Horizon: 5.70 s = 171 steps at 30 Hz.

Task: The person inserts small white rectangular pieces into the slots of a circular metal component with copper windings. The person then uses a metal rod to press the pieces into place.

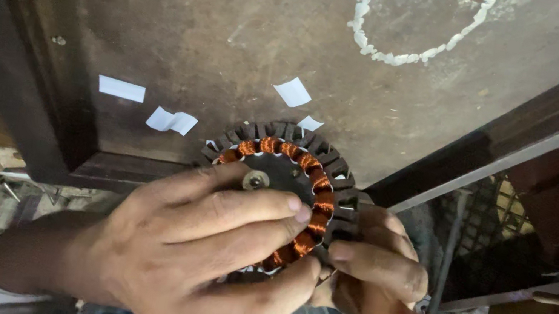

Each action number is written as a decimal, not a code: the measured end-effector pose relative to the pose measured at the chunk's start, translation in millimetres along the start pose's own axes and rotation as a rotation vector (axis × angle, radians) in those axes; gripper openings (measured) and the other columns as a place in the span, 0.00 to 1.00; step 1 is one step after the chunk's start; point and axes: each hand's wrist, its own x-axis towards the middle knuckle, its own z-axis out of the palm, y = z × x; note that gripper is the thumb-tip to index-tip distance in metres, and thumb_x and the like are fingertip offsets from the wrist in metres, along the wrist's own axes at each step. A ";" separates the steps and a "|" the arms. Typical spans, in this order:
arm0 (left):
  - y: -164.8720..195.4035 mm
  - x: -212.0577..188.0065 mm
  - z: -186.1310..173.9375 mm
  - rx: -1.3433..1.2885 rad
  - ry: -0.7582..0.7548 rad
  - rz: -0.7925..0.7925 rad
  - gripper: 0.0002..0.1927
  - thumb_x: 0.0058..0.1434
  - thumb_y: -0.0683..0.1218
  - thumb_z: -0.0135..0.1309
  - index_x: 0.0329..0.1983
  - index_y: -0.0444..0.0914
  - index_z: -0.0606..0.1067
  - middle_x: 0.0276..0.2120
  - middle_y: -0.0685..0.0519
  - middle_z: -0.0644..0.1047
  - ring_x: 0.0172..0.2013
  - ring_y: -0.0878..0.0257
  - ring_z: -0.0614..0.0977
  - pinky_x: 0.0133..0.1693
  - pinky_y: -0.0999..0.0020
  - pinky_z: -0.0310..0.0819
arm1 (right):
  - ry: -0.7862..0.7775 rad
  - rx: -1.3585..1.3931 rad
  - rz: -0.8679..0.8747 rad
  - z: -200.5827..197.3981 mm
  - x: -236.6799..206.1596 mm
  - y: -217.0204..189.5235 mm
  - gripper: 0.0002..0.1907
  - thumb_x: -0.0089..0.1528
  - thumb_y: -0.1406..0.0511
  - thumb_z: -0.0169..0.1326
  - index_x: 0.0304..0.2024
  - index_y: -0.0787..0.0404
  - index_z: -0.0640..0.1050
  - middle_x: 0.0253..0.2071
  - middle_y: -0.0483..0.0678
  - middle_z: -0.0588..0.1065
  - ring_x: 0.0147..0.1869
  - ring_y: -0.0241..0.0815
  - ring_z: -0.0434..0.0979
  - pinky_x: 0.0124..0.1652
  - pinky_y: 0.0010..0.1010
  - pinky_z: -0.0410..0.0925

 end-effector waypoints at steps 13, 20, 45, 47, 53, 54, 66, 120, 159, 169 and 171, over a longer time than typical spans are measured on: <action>-3.9 21.7 -9.9 -0.378 -0.319 -0.220 0.07 0.60 0.47 0.58 0.39 0.43 0.73 0.38 0.53 0.71 0.38 0.58 0.72 0.40 0.57 0.59 | -0.124 0.106 0.363 -9.1 22.2 -33.0 0.23 0.71 0.50 0.37 0.51 0.60 0.73 0.50 0.54 0.74 0.55 0.56 0.70 0.60 0.50 0.65; -4.1 13.4 -3.0 -0.431 -0.149 -0.165 0.12 0.55 0.42 0.59 0.43 0.46 0.75 0.39 0.53 0.70 0.41 0.58 0.73 0.45 0.56 0.62 | -0.040 0.056 0.155 -14.2 -13.8 -8.2 0.18 0.70 0.50 0.36 0.52 0.50 0.71 0.48 0.50 0.77 0.51 0.53 0.79 0.55 0.51 0.74; -25.9 -46.2 0.5 -0.536 0.395 -0.421 0.22 0.54 0.44 0.66 0.48 0.30 0.74 0.44 0.39 0.80 0.57 0.43 0.82 0.58 0.50 0.80 | -0.553 -0.846 -0.468 -29.3 134.2 31.3 0.18 0.65 0.67 0.69 0.57 0.54 0.84 0.44 0.45 0.72 0.42 0.39 0.72 0.37 0.31 0.68; -27.1 -50.4 -2.7 -0.571 0.355 -0.434 0.23 0.54 0.42 0.66 0.50 0.28 0.74 0.45 0.39 0.80 0.55 0.44 0.83 0.58 0.52 0.79 | -0.602 -0.928 -0.463 -27.1 140.2 28.2 0.22 0.56 0.67 0.70 0.54 0.52 0.84 0.42 0.45 0.73 0.41 0.40 0.72 0.36 0.33 0.68; -28.8 -50.3 -5.9 -0.724 0.325 -0.426 0.21 0.59 0.39 0.67 0.54 0.28 0.75 0.48 0.38 0.80 0.55 0.47 0.84 0.58 0.57 0.81 | -0.588 -0.938 -0.466 -9.7 148.6 24.8 0.22 0.53 0.64 0.71 0.51 0.49 0.85 0.38 0.44 0.73 0.41 0.41 0.71 0.36 0.35 0.65; -28.8 -51.3 -6.5 -0.739 0.320 -0.430 0.21 0.60 0.39 0.67 0.54 0.28 0.75 0.49 0.38 0.80 0.55 0.48 0.84 0.58 0.58 0.81 | -0.573 -0.914 -0.464 -10.8 146.7 27.7 0.21 0.54 0.62 0.72 0.50 0.50 0.85 0.38 0.44 0.73 0.40 0.42 0.71 0.35 0.36 0.63; -8.9 -18.0 -2.6 -0.601 0.321 -0.423 0.19 0.56 0.38 0.65 0.50 0.30 0.78 0.51 0.42 0.81 0.53 0.53 0.85 0.56 0.61 0.83 | -0.116 -0.574 -0.388 -41.8 105.2 32.7 0.11 0.66 0.79 0.51 0.46 0.70 0.82 0.47 0.52 0.83 0.41 0.34 0.85 0.33 0.29 0.74; 28.6 28.4 14.8 -0.152 0.071 -0.312 0.06 0.66 0.40 0.59 0.41 0.30 0.80 0.35 0.47 0.78 0.45 0.56 0.83 0.47 0.62 0.82 | -0.379 -0.748 -0.197 -27.6 54.4 -53.6 0.09 0.55 0.58 0.62 0.34 0.52 0.80 0.32 0.39 0.78 0.40 0.39 0.81 0.44 0.36 0.63; 20.4 19.8 15.6 -0.191 0.003 -0.183 0.04 0.60 0.44 0.60 0.35 0.39 0.81 0.37 0.52 0.80 0.46 0.58 0.83 0.48 0.52 0.82 | 0.273 -0.072 -0.196 -6.8 -25.6 16.8 0.42 0.54 0.72 0.67 0.60 0.44 0.55 0.43 0.56 0.76 0.34 0.52 0.79 0.34 0.47 0.77; 20.5 3.8 18.6 -0.177 -0.014 -0.081 0.05 0.60 0.40 0.64 0.35 0.36 0.78 0.37 0.49 0.78 0.47 0.54 0.83 0.48 0.51 0.81 | 0.026 -0.059 -0.293 -4.5 31.0 11.3 0.41 0.56 0.72 0.63 0.66 0.52 0.57 0.40 0.54 0.75 0.30 0.41 0.77 0.29 0.31 0.73; 23.1 -5.9 22.9 -0.212 -0.012 -0.100 0.11 0.59 0.42 0.64 0.42 0.34 0.75 0.42 0.47 0.77 0.52 0.50 0.81 0.53 0.49 0.79 | 0.175 -0.050 -0.509 -5.9 28.6 17.7 0.36 0.53 0.72 0.63 0.60 0.58 0.62 0.41 0.59 0.77 0.29 0.40 0.77 0.26 0.30 0.73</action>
